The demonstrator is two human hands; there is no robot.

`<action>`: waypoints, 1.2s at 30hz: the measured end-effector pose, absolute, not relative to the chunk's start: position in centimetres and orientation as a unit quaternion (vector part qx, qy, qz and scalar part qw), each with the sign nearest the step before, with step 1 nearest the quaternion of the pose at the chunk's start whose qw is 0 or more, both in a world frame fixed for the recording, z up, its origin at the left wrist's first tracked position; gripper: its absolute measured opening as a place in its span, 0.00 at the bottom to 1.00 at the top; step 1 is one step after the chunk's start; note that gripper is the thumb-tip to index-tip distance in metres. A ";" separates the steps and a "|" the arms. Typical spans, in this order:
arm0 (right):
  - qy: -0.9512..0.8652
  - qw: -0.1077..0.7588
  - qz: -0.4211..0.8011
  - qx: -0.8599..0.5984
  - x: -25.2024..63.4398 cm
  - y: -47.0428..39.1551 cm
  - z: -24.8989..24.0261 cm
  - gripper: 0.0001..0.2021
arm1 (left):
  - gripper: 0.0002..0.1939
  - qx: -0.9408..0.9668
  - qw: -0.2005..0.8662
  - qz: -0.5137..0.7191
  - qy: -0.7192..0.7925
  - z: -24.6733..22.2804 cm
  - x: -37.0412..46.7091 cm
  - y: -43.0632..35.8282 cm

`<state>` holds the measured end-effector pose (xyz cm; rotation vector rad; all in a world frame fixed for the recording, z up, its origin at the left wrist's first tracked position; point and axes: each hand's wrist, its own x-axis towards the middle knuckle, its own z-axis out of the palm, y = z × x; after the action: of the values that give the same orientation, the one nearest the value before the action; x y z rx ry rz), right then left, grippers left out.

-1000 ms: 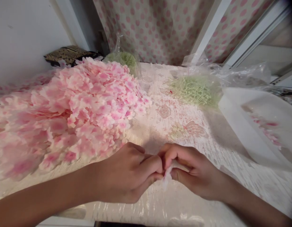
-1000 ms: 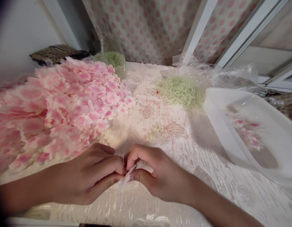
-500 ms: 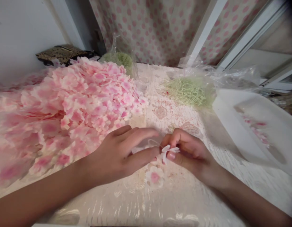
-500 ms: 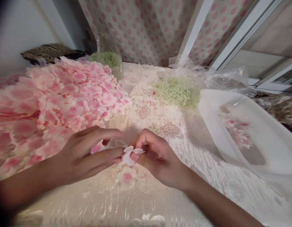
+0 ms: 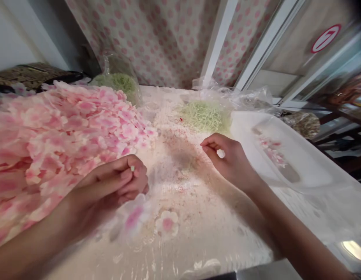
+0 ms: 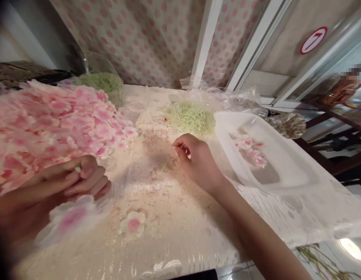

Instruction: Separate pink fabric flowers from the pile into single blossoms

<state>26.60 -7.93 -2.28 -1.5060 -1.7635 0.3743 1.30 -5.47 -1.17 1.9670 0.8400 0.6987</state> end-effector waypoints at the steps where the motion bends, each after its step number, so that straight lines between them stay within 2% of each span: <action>1: -0.696 0.348 0.129 -0.615 27.2 -7.5 -2.5 0.06 | 0.08 0.758 0.483 0.273 0.343 -0.9 1.2 -5.3; 3: -0.712 0.280 0.133 -0.630 27.8 -6.8 -3.1 0.06 | 0.06 0.680 0.598 0.246 0.346 -0.4 1.0 -5.1; 4: -0.720 0.256 0.142 -0.629 27.8 -6.6 -3.5 0.06 | 0.06 0.669 0.609 0.233 0.356 -0.2 0.9 -5.0; 7: -0.733 0.228 0.157 -0.621 27.2 -6.5 -4.4 0.08 | 0.08 0.673 0.595 0.202 0.389 -0.1 0.9 -4.7; 12: -0.734 0.230 0.149 -0.621 26.4 -7.0 -4.7 0.07 | 0.13 0.690 0.549 0.225 0.413 -0.8 1.2 -4.6; 17: -0.745 0.220 0.144 -0.613 26.3 -7.3 -4.8 0.06 | 0.09 0.766 0.358 0.215 0.489 -1.3 1.0 -4.1; 22: -0.751 0.203 0.118 -0.617 25.7 -7.6 -4.5 0.06 | 0.11 0.816 0.054 0.142 0.557 -1.1 0.1 -3.1; 25: -0.730 0.230 0.105 -0.635 25.6 -7.7 -4.4 0.06 | 0.15 0.798 -0.094 0.071 0.591 -0.3 0.0 -2.5; 28: -0.707 0.270 0.101 -0.646 25.8 -7.6 -4.6 0.04 | 0.19 0.790 -0.145 -0.004 0.595 0.4 0.6 -1.6; 32: -0.731 0.303 0.101 -0.603 26.4 -7.3 -5.0 0.08 | 0.25 0.777 -0.152 -0.053 0.609 0.9 1.6 0.2; 36: -0.762 0.311 0.113 -0.557 26.5 -7.4 -5.1 0.10 | 0.20 0.776 -0.121 -0.050 0.616 0.7 2.3 1.7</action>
<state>26.50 -7.35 -5.12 -1.4697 -2.0107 0.2993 2.28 1.67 0.70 2.6466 2.1011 -0.1710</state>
